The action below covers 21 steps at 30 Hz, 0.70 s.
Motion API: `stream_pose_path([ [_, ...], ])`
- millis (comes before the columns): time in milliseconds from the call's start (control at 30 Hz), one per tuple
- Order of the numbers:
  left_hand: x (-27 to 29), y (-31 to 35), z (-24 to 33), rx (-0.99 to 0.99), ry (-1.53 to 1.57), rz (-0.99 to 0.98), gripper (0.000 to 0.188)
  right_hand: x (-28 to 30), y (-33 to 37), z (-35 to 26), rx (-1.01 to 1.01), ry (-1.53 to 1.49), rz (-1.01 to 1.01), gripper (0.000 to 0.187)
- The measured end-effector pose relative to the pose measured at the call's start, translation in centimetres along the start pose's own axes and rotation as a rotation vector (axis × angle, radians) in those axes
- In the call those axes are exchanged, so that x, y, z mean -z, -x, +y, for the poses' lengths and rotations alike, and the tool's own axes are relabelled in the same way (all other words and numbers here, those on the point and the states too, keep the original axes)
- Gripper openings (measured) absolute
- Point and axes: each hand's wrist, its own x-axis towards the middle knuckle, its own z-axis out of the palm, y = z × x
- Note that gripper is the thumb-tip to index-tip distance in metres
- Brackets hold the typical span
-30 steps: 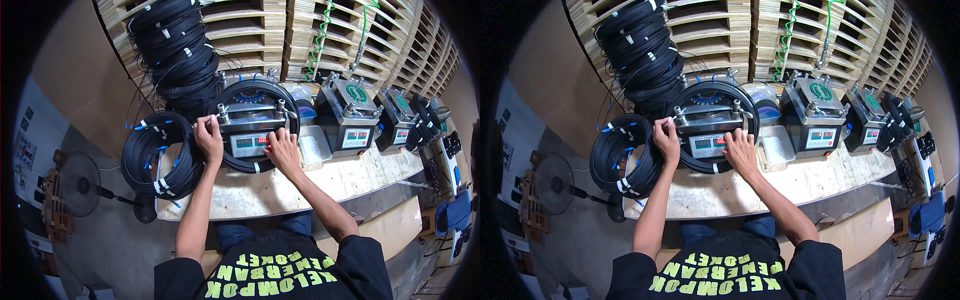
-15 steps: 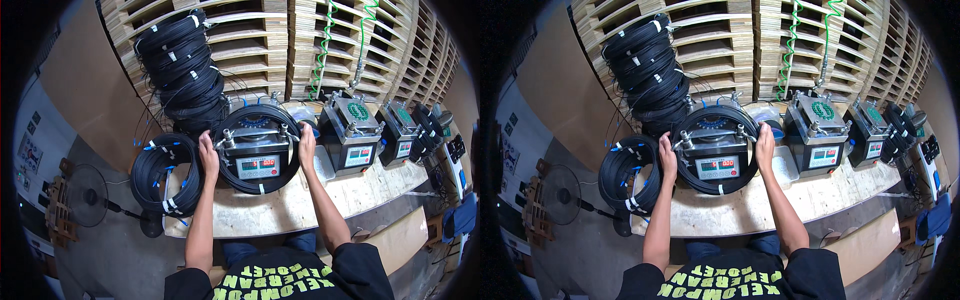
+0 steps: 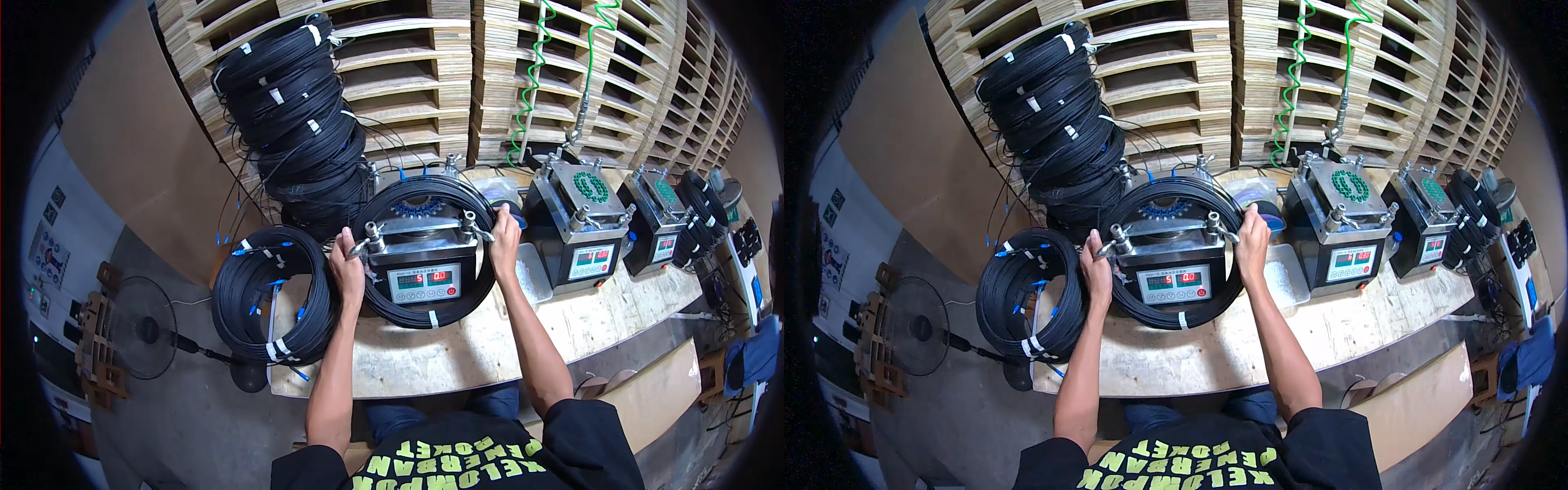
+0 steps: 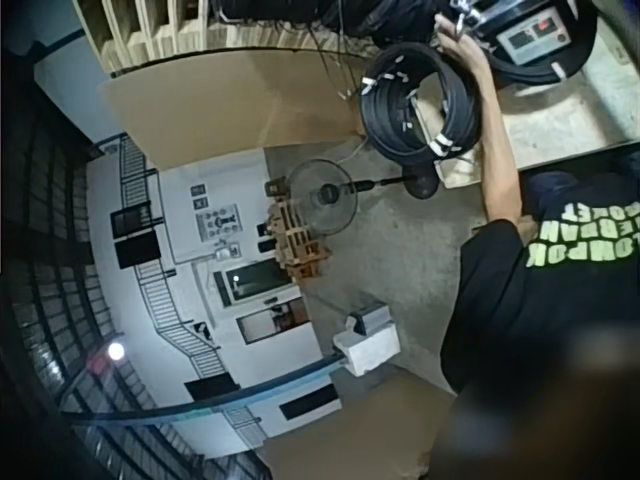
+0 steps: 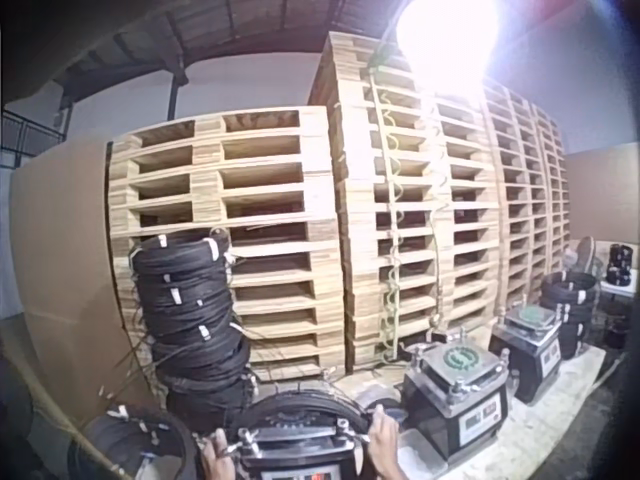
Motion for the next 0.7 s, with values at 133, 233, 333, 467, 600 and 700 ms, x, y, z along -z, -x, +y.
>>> stream_pose_path([
  [133, 0.5, -0.6, -1.1, -0.053, 0.050, 0.061, 0.046, -0.2, 0.5, -1.4, -0.048, -0.077, -0.015, 0.050],
  [233, 1.0, -0.6, -1.7, -0.065, -0.002, 0.038, 0.046, -0.1, 1.0, -1.4, -0.041, -0.058, 0.024, 0.050],
  [333, 1.2, -1.1, -1.8, -0.215, -0.063, 0.071, 0.043, 0.0, 1.2, -1.5, -0.110, -0.087, -0.014, 0.047],
  [467, 2.4, 0.0, 1.2, -0.244, 0.033, -0.012, 0.038, 1.8, 0.6, -1.7, 0.124, -0.046, 0.037, 0.030],
  [600, 5.1, 1.7, 4.3, -0.542, -0.310, 0.067, 0.023, 4.5, 1.1, -4.4, 0.127, -0.135, -0.149, 0.014],
  [700, 5.6, 1.9, 5.1, -0.439, -0.365, -0.204, 0.020, 6.3, 1.1, -7.8, 0.186, 0.085, -0.433, 0.017],
])
